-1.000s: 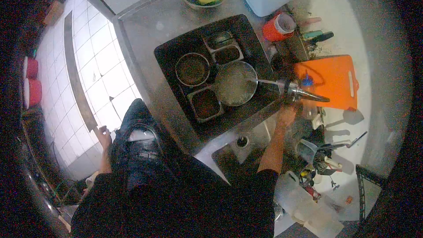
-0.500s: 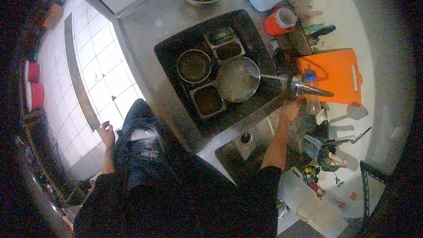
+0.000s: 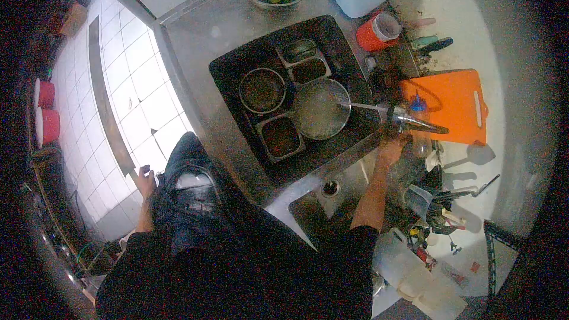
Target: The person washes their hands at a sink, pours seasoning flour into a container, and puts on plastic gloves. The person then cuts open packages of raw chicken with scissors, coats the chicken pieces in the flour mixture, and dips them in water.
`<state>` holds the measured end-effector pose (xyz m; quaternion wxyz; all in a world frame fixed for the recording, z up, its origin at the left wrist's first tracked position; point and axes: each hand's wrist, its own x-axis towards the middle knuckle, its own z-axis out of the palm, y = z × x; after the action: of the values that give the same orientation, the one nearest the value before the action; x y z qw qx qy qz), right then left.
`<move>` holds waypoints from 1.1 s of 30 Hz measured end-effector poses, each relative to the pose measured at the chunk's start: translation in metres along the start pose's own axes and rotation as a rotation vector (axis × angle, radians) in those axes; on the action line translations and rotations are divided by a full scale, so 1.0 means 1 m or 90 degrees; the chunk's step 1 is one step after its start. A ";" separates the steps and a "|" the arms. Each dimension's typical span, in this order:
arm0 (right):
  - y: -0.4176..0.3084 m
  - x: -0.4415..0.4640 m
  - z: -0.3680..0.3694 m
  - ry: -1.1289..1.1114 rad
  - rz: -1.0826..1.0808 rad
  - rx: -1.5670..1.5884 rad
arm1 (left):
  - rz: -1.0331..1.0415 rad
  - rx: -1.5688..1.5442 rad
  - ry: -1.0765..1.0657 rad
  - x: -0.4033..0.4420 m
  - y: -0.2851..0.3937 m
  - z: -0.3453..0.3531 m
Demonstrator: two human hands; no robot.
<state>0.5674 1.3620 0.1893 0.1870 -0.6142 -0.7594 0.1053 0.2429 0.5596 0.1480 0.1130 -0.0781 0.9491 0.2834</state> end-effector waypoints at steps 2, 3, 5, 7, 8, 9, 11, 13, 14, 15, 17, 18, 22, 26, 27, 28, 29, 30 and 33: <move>0.006 -0.001 0.001 0.054 -0.130 -0.213 | -0.009 0.005 -0.003 0.001 0.006 0.000; 0.002 -0.003 -0.002 0.075 -0.172 -0.284 | 0.001 -0.001 0.002 0.002 0.007 0.001; -0.006 -0.008 -0.009 0.137 -0.308 -0.183 | 0.010 -0.008 0.007 0.003 0.010 0.002; -0.009 -0.008 -0.010 0.114 -0.279 -0.157 | 0.049 -0.014 0.010 0.005 0.007 0.004; -0.011 -0.009 -0.010 0.093 -0.241 -0.159 | 0.049 -0.014 0.011 0.006 0.006 0.005; -0.012 -0.008 -0.009 0.072 -0.203 -0.163 | 0.044 -0.025 0.007 0.005 0.006 0.005; -0.013 -0.009 -0.008 0.044 -0.110 -0.176 | 0.040 -0.036 0.003 0.005 0.007 0.004; -0.011 -0.010 -0.006 0.076 -0.131 -0.191 | 0.007 -0.023 -0.020 0.002 0.012 0.001; -0.010 -0.011 -0.005 0.107 -0.153 -0.205 | 0.007 -0.022 -0.021 0.002 0.015 0.000; 0.003 -0.007 0.003 0.106 -0.152 -0.205 | 0.002 -0.031 -0.022 0.001 0.015 0.000; 0.041 0.007 0.022 0.237 -0.363 -0.111 | -0.003 -0.039 -0.025 0.001 0.013 0.001; 0.038 0.005 0.019 0.236 -0.362 -0.112 | -0.002 -0.036 -0.024 0.001 0.011 0.002; 0.000 -0.012 -0.005 0.084 -0.152 -0.207 | -0.004 -0.015 -0.029 0.001 0.016 0.000; 0.053 0.012 0.022 0.061 -0.143 0.062 | 0.014 0.015 -0.035 -0.004 0.027 -0.005; 0.064 0.020 0.024 0.059 -0.146 0.158 | -0.001 0.004 -0.020 -0.005 0.028 -0.005; 0.066 0.024 0.021 0.014 -0.065 0.285 | -0.017 -0.007 -0.005 -0.004 0.028 -0.004; 0.068 0.030 0.017 -0.012 -0.027 0.348 | -0.018 -0.007 -0.005 -0.004 0.027 -0.003; 0.073 0.038 0.015 -0.035 0.015 0.410 | -0.001 -0.008 -0.019 -0.003 0.024 -0.002; 0.094 0.036 0.018 -0.215 0.262 1.114 | 0.018 0.003 -0.036 -0.005 0.024 -0.006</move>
<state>0.6376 1.4191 0.1418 0.4494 -0.3533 -0.3013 0.7632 0.2415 0.5764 0.1663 0.1361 -0.0560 0.9472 0.2847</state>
